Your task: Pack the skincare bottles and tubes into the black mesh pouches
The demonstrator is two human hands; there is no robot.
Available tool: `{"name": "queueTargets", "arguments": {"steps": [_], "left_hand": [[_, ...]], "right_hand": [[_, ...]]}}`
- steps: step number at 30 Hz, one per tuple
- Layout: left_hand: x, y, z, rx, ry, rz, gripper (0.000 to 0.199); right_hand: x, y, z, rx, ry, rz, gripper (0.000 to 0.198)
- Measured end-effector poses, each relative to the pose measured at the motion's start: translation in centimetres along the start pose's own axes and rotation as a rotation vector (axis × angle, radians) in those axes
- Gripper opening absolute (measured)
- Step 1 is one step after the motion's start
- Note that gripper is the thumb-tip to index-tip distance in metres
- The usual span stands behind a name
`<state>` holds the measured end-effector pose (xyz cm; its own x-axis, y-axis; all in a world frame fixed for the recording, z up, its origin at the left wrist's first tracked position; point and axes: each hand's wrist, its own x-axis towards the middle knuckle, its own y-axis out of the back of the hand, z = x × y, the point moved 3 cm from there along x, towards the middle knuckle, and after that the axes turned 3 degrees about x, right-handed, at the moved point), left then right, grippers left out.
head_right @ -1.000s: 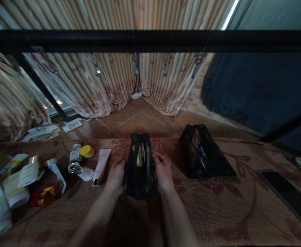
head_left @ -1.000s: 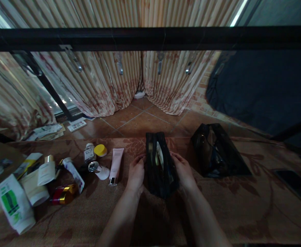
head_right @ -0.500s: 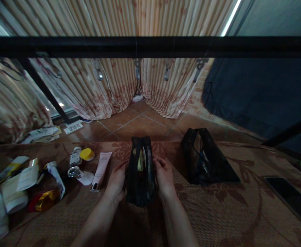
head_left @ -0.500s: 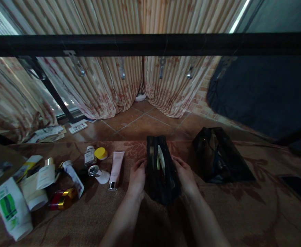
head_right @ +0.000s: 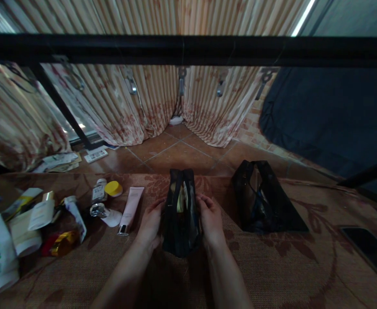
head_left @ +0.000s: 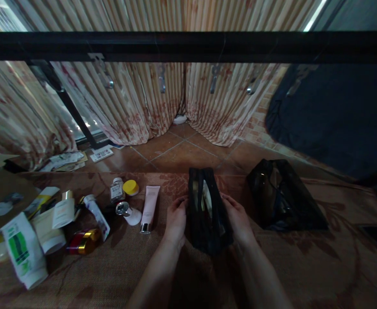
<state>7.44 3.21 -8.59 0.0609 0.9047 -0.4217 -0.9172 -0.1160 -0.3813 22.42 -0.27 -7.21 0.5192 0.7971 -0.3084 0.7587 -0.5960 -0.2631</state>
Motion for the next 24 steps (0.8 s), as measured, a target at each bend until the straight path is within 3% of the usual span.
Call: {"name": "queueTargets", "arguments": {"steps": [24], "left_hand": [[0.1,0.06,-0.15,0.018,-0.004,0.003,0.023]], "right_hand": [[-0.31,0.03,-0.03,0.046,-0.058,0.032,0.029]]}}
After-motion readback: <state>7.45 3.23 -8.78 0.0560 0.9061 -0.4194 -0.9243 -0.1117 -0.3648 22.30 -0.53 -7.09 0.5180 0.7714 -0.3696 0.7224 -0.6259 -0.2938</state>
